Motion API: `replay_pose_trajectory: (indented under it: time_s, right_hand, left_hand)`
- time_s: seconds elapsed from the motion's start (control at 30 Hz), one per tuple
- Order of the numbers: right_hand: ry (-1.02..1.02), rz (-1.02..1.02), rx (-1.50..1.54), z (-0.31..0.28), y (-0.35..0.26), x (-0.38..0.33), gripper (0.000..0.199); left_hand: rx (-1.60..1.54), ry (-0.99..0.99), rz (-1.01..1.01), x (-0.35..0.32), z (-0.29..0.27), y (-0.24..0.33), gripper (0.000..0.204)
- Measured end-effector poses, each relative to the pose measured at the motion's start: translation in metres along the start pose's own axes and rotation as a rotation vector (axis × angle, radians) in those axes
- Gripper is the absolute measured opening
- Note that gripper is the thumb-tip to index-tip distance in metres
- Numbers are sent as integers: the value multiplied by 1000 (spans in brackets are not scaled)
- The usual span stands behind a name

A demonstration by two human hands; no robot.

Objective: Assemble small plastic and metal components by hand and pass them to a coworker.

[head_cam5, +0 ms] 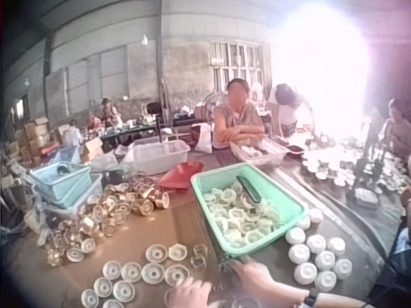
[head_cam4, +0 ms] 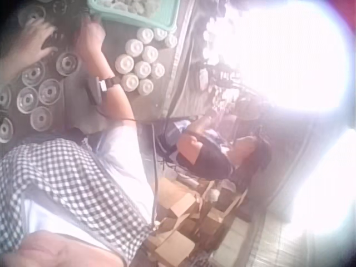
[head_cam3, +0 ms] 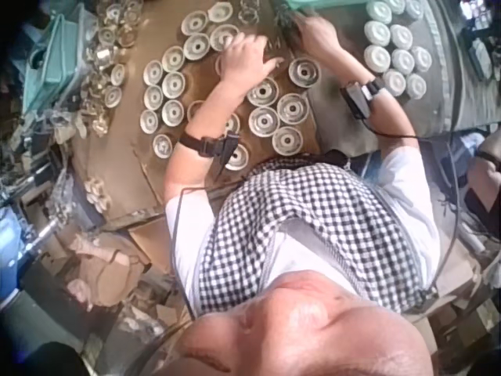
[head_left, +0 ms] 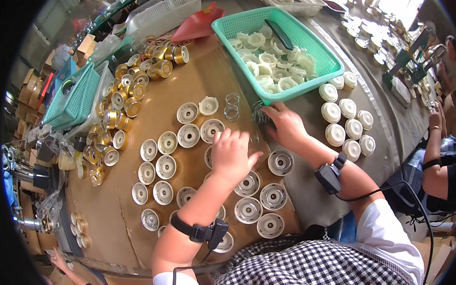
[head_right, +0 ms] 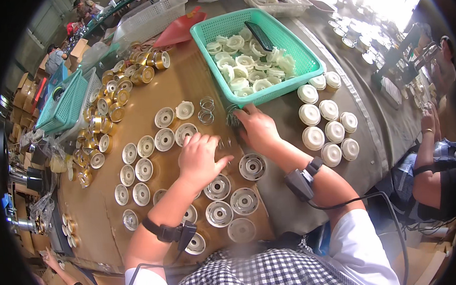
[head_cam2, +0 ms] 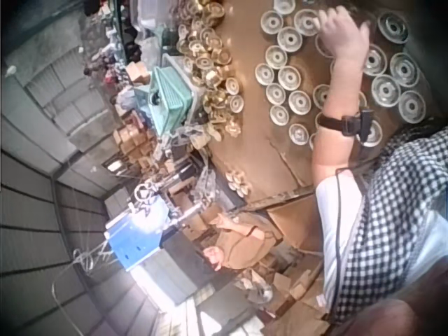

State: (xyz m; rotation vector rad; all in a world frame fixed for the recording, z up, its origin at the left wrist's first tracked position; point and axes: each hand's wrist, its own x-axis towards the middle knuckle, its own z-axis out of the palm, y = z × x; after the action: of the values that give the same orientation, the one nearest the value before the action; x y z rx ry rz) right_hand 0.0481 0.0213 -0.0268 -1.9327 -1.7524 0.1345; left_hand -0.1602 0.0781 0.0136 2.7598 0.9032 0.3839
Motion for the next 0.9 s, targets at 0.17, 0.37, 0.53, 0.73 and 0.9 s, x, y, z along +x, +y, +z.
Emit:
replay_pose_trajectory:
  time_s: [0.17, 0.37, 0.53, 0.73, 0.9]
  right_hand:
    - [68, -7, 119, 3, 8, -14, 47]
    - [-16, 195, 646, -19, -16, -14, 24]
    - [84, 152, 1068, -23, -24, -16, 14]
    - [-242, 393, 1350, -53, -36, -29, 36]
    - [-394, 427, 1543, -46, -40, -33, 34]
  left_hand:
    - [-20, 13, -96, 2, 9, -11, 47]
    - [-431, 112, -22, 12, 3, 6, 62]
    - [-914, 89, -40, 12, 9, 6, 54]
    - [-1039, 216, -45, -9, -10, 13, 60]
    - [-653, 293, 78, -19, -30, 18, 57]
